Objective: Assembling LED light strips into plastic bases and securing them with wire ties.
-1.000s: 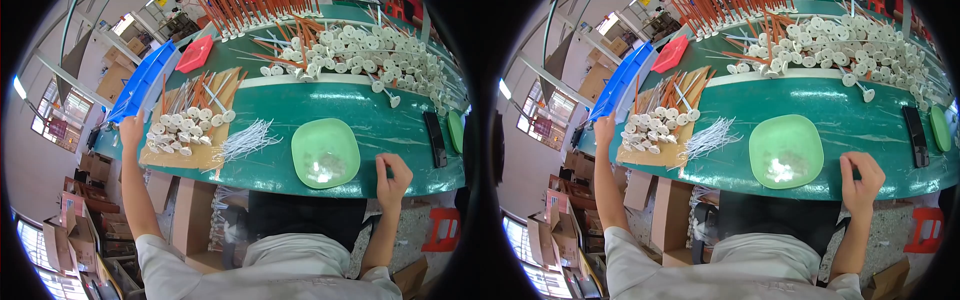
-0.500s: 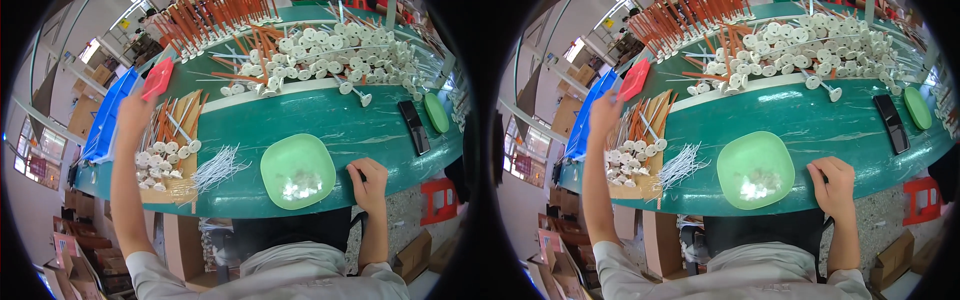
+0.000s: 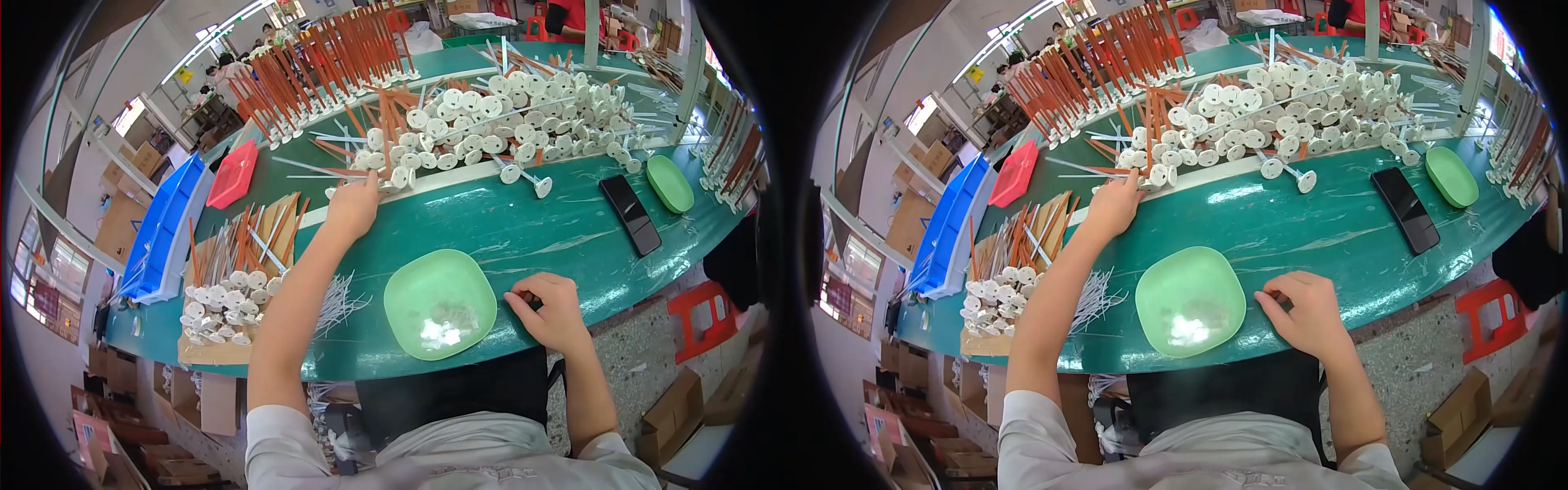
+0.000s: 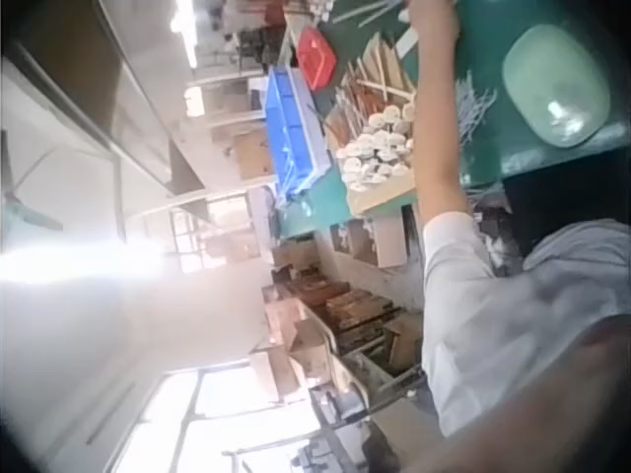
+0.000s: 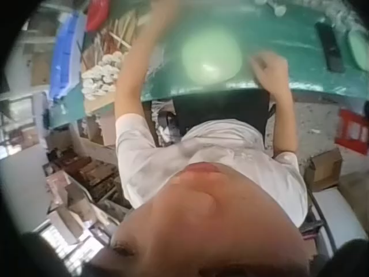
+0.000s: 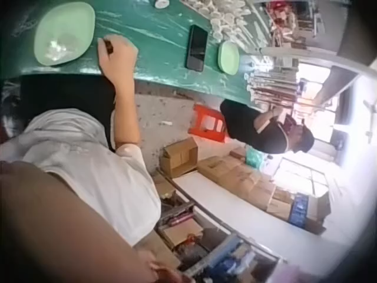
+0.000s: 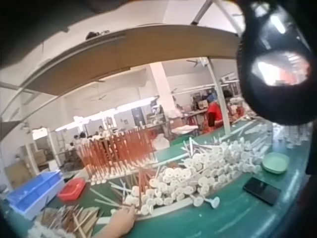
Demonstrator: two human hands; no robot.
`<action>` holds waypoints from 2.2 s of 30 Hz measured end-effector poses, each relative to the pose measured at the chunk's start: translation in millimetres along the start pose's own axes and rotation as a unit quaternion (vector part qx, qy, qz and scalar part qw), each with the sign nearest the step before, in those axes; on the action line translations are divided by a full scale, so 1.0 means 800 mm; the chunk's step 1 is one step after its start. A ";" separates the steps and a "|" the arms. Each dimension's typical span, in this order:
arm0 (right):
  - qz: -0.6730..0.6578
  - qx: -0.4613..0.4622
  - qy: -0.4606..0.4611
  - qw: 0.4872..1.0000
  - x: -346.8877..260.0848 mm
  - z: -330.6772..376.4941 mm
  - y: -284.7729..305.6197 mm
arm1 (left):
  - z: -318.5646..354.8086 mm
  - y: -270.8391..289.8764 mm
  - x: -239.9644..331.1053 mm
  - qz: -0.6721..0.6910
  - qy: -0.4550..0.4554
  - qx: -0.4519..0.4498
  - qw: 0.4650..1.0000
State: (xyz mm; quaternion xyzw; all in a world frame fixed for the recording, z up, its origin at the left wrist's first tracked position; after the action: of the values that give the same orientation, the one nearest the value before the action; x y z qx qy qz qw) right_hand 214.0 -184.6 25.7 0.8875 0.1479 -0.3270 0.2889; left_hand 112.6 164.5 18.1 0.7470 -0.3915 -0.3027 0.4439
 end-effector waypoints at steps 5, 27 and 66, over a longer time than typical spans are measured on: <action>-0.003 -0.001 -0.014 1.000 0.000 0.008 0.008 | 0.021 0.056 0.016 0.024 -0.033 0.051 0.998; -0.196 0.117 0.205 0.952 -0.162 0.122 -0.024 | 0.335 0.192 0.215 0.477 0.132 0.204 0.845; -0.180 0.062 0.209 0.959 -0.143 0.142 -0.017 | 0.330 0.210 0.242 0.426 0.026 0.299 0.853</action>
State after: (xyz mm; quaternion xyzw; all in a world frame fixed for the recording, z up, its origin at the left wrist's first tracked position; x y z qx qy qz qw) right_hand 66.5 -251.8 26.0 0.9110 0.3420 -0.1891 0.1317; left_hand -52.9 -163.8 37.0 0.6113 -0.7314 0.0673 0.2947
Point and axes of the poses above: each hand's wrist, its own z-axis away from the middle knuckle, its own y-axis out of the back of the hand, x = y × z, the point moved 7 cm from there along -z, towards the middle knuckle, and after that the axes turned 12 degrees about x, right-handed, at the moved point
